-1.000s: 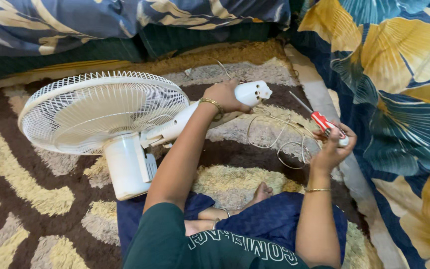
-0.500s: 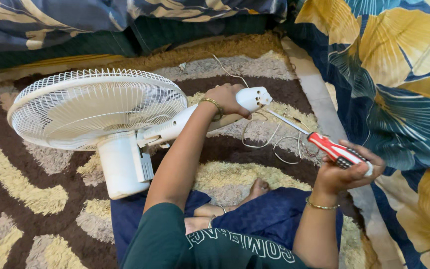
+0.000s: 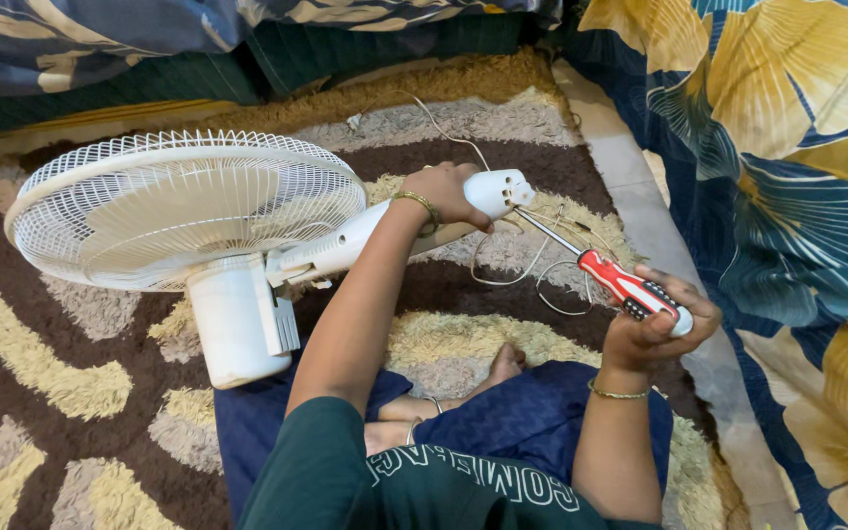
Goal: The person sits on the floor and uses a screwdriver to remove screws from the neck of a white pedestal fan. They then wrap a white cord around the fan neck and adjust the fan head.
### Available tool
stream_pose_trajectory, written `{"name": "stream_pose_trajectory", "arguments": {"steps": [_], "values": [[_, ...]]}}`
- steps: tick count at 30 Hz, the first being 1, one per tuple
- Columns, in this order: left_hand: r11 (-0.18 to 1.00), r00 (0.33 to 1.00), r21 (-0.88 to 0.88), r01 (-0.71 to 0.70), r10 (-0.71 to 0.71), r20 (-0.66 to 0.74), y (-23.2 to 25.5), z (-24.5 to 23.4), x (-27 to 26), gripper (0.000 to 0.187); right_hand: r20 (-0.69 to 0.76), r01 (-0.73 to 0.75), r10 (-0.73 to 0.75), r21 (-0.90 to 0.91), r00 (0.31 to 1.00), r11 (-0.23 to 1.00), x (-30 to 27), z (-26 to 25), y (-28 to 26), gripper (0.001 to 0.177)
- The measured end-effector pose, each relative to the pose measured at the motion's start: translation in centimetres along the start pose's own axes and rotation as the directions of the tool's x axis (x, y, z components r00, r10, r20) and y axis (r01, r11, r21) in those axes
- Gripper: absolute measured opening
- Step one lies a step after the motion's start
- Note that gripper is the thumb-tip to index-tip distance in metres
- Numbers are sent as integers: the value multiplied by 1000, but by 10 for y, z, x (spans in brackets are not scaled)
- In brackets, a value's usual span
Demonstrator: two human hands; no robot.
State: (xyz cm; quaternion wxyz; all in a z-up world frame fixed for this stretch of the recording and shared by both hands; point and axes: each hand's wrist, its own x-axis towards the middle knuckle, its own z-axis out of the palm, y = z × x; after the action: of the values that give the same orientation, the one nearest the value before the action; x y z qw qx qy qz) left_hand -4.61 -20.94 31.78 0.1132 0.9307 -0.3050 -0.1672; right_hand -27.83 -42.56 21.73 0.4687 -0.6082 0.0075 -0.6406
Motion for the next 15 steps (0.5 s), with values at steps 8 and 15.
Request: {"name": "stream_pose_trajectory", "arguments": {"steps": [8,15], "values": [[999,999,12,47,-47,14,7,-2,-5,98,128,6,-6,-1,992,1000,0,12,-13,62],[999,999,23,40,-40,-5,7,8,5,98,606,103,59,-228,793,968,43,3,-73,37]]}}
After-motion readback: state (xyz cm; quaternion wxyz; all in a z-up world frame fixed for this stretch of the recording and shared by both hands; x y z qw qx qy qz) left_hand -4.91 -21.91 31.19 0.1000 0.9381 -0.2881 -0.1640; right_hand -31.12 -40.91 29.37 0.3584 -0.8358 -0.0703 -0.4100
